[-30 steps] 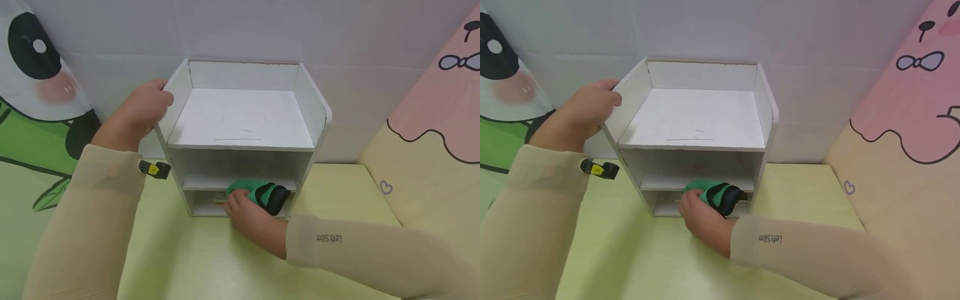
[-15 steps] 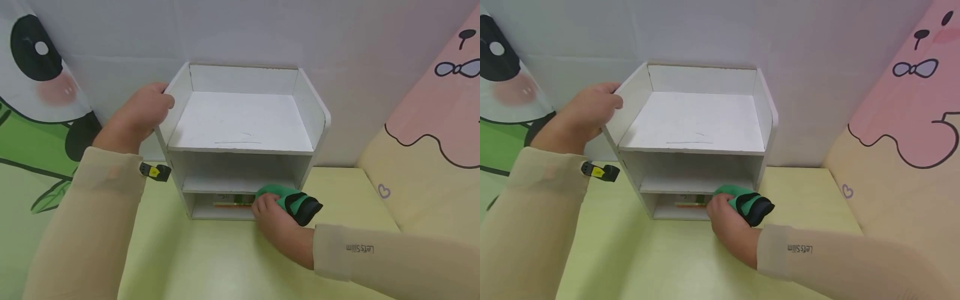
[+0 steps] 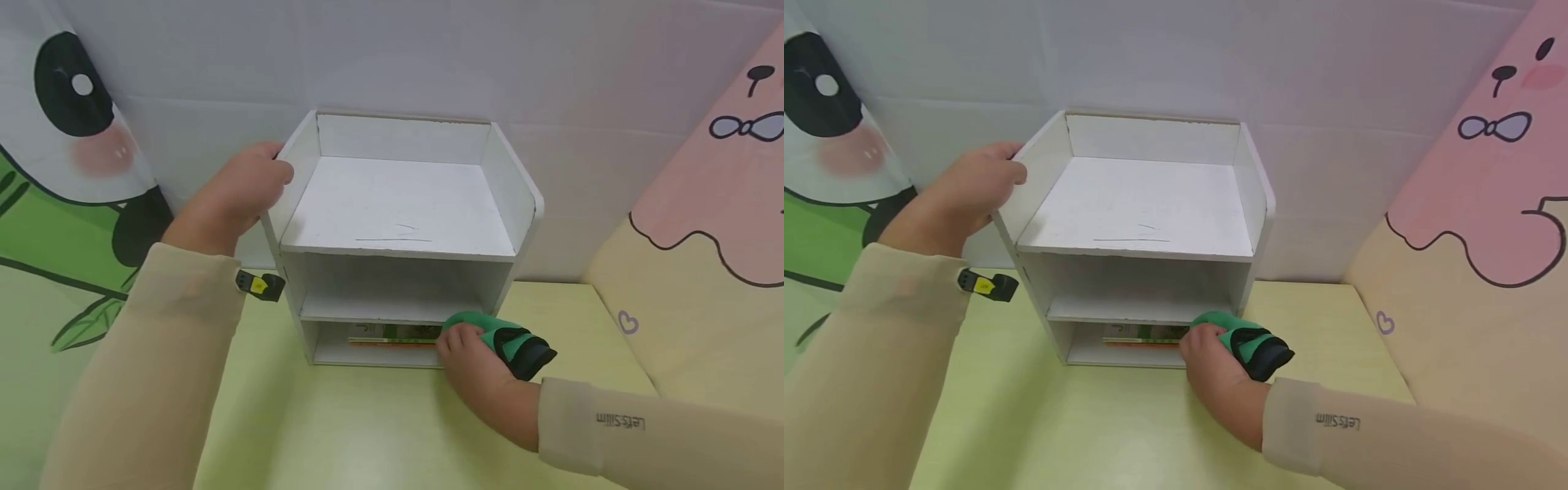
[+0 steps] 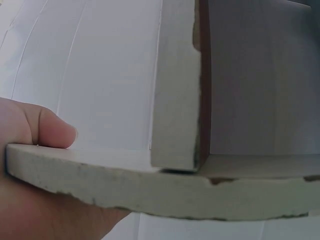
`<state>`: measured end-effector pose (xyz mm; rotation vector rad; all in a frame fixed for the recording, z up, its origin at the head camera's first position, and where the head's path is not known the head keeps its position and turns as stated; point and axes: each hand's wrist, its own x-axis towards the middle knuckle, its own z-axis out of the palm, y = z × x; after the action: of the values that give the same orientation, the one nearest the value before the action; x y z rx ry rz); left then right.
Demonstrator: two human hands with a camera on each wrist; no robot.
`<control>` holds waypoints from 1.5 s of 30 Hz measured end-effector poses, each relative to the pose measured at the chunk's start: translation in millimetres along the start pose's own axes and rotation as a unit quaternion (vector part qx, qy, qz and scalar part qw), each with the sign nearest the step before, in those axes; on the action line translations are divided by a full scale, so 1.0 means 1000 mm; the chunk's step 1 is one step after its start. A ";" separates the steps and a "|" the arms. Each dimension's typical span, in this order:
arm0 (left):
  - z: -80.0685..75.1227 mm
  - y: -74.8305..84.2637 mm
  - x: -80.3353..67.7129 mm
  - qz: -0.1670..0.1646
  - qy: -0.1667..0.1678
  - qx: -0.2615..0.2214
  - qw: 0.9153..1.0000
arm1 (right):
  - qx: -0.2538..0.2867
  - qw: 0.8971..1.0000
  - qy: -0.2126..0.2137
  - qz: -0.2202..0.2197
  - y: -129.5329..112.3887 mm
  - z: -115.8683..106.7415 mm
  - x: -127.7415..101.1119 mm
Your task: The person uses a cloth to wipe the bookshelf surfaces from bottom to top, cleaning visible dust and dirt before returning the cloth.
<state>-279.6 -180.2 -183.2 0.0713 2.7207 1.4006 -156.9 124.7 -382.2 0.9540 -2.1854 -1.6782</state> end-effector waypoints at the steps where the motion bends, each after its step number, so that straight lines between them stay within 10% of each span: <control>1: 0.000 0.000 0.000 0.001 -0.002 0.000 1.000 | 0.003 1.000 -0.003 0.000 0.000 0.001 -0.001; 35: 0.000 0.001 0.000 0.004 -0.003 -0.014 1.000 | 0.125 0.988 -0.087 0.028 0.016 0.010 -0.031; 40: -0.001 0.001 0.000 0.004 0.000 -0.009 1.000 | 0.180 0.980 -0.042 0.069 0.027 -0.012 -0.041; 45: 0.000 0.002 -0.001 0.002 0.001 -0.006 1.000 | 0.224 0.960 0.100 0.136 0.050 -0.033 -0.043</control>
<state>-278.4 -179.6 -181.7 0.0751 2.7159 1.4187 -124.0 132.3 -316.3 0.8236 -2.4656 -0.9411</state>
